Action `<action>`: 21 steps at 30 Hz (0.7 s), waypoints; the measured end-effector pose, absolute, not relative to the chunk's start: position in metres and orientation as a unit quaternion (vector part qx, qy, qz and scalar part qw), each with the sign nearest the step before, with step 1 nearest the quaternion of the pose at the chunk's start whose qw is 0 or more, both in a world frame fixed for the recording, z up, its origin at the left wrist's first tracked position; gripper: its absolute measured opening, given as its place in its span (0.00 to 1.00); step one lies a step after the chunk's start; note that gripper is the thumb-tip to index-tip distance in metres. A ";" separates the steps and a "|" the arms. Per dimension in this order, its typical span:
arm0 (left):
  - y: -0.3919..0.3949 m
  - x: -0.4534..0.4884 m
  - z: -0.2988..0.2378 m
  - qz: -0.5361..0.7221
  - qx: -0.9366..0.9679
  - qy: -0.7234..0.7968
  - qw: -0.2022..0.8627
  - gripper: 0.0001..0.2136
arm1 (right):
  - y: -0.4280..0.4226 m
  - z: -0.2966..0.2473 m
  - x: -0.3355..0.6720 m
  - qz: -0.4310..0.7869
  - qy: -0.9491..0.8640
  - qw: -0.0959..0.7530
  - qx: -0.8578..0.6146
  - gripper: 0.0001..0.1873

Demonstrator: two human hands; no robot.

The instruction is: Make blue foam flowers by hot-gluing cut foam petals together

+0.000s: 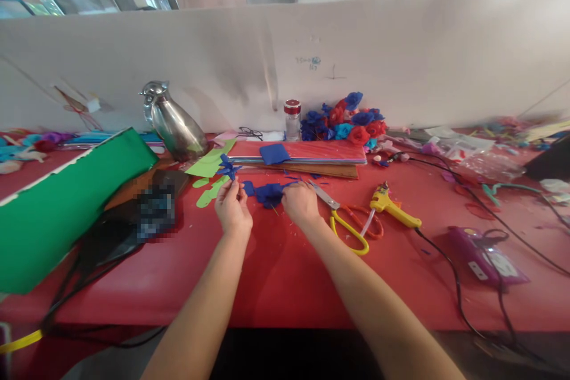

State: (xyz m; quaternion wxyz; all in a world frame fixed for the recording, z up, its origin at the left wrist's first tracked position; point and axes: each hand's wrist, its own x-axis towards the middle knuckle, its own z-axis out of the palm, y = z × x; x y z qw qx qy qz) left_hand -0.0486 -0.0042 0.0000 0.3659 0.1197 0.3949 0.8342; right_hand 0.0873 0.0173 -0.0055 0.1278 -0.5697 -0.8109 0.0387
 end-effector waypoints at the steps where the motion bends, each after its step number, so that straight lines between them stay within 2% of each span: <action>1: -0.004 -0.048 0.000 0.834 0.119 0.394 0.368 0.10 | 0.019 -0.007 0.092 0.049 -0.798 0.153 -0.580 0.14; 8: -0.004 -0.045 -0.001 0.825 0.118 0.402 0.378 0.09 | 0.023 -0.014 0.115 0.149 -0.689 0.330 -0.628 0.14; 14: -0.004 -0.044 -0.003 0.820 0.115 0.398 0.395 0.10 | 0.029 -0.018 0.116 0.247 -0.646 0.383 -0.612 0.11; 21: -0.005 -0.042 -0.008 0.783 0.136 0.408 0.449 0.11 | 0.029 -0.014 0.113 0.509 -0.486 0.507 -0.498 0.09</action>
